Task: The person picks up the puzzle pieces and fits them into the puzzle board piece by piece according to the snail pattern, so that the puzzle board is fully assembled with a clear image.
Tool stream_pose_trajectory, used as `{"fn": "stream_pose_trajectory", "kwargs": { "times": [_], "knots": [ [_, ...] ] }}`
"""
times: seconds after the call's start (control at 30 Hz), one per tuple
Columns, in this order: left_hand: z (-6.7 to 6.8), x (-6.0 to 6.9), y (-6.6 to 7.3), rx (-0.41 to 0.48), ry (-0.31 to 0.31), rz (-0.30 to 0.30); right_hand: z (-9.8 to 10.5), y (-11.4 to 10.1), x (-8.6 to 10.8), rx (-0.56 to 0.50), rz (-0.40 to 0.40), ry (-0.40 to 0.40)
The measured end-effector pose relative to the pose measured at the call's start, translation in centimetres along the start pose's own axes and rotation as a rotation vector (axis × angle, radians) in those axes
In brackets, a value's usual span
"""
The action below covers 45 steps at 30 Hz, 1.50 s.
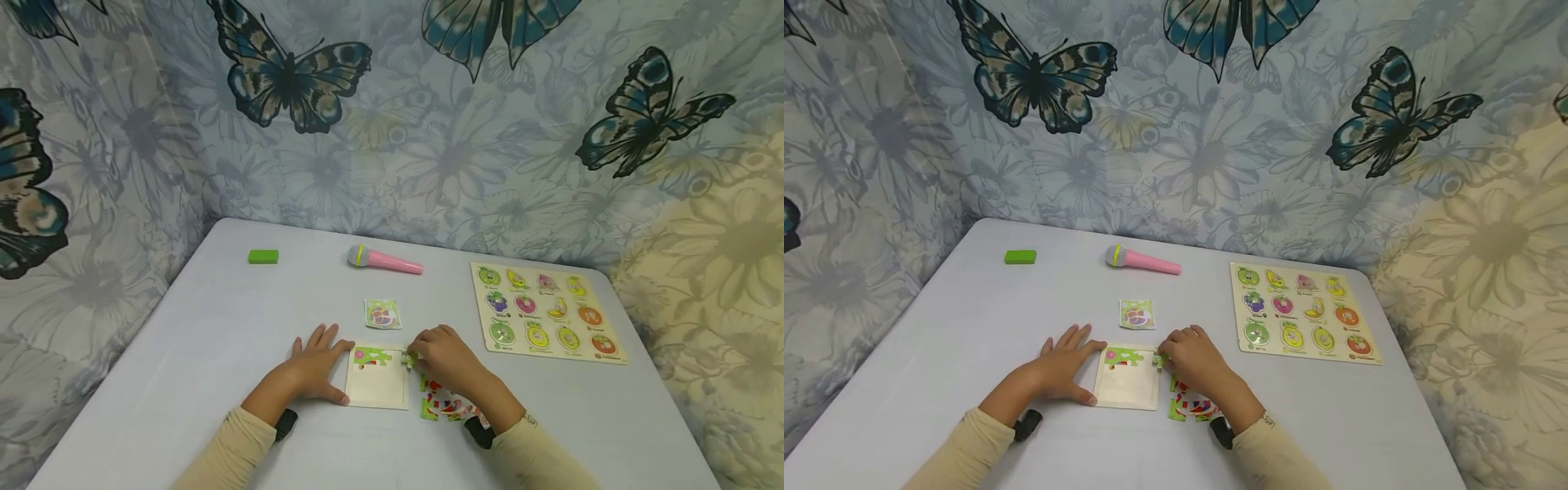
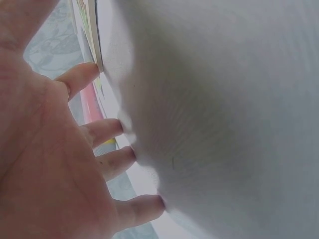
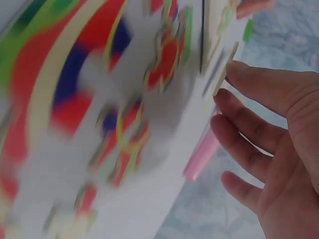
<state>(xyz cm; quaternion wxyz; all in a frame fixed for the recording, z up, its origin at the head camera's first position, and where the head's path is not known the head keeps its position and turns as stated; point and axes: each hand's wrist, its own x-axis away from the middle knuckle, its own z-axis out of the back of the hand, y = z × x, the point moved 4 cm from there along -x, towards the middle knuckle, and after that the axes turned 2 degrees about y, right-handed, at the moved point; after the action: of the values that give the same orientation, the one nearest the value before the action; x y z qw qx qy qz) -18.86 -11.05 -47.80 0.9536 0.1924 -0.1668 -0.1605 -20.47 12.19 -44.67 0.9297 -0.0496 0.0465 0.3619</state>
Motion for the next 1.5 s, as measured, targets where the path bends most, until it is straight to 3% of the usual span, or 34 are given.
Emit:
{"fn": "stream_pose_trajectory", "kwargs": {
  "times": [0.3,0.73,0.9,1.17,1.5],
  "knots": [
    [0.1,0.2,0.2,0.006,0.003,0.009,-1.2,-1.4,-1.4,-0.028,0.024,-0.008],
    [0.2,0.3,0.2,0.005,0.008,0.006,-1.9,-1.8,-1.9,0.035,-0.005,-0.018],
    [0.1,0.2,0.1,-0.002,0.001,0.009,-1.8,-1.7,-1.8,-0.003,0.003,-0.011],
    [0.1,0.2,0.1,0.009,0.004,0.009,-0.6,-0.6,-0.1,-0.114,-0.025,-0.008],
    [0.1,0.2,0.2,0.007,-0.002,0.004,-0.4,0.4,3.4,-0.118,-0.095,-0.042]
  ]
}}
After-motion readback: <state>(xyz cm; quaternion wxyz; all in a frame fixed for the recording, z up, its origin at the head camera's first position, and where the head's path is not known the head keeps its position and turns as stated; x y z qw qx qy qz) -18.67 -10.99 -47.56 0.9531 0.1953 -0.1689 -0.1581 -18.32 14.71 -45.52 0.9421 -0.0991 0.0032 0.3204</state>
